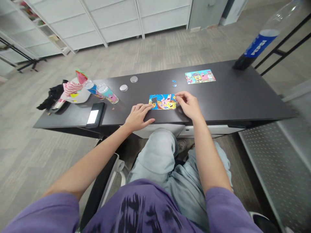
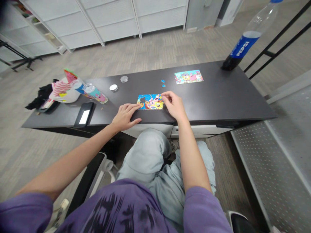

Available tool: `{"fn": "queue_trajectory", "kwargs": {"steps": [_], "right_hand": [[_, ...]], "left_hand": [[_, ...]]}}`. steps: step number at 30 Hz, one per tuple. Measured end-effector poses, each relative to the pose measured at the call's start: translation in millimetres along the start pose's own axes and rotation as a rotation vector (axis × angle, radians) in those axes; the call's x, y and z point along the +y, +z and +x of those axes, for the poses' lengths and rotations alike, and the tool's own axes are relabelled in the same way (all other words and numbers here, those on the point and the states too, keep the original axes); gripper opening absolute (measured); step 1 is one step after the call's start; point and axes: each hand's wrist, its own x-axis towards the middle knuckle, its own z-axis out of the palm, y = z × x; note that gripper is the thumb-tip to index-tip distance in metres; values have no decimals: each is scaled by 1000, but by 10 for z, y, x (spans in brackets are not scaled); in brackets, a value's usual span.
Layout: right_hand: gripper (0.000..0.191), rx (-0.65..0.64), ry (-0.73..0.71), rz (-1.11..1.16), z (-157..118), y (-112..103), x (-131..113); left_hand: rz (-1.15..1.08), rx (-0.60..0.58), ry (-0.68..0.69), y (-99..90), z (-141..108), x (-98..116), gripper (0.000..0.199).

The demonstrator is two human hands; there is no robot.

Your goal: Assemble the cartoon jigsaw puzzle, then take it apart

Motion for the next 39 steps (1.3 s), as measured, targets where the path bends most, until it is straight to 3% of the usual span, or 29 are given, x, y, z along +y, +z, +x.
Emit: {"fn": "queue_trajectory", "kwargs": {"steps": [10,14,17,20,27,33,39], "right_hand": [[35,-7,-21,93,13,27,28],[41,103,5,71,56,-235,120],[35,191,49,4,68,-555,189],[26,186,105,-82,37,-780,207],[13,77,175,-232,77,-779,135],[9,-55,136,-310,395,-661,26],[7,-221,-1,-296,1221,-448,-142]], "left_hand": [[47,-1,52,52,3,-101,80],[38,8,72,56,-1,-141,82],[19,23,92,63,-2,-170,83],[-7,35,107,71,-2,-194,82],[-57,37,100,77,-13,-184,81],[-101,70,98,103,-17,-161,82],[-168,142,100,209,-112,-169,85]]}}
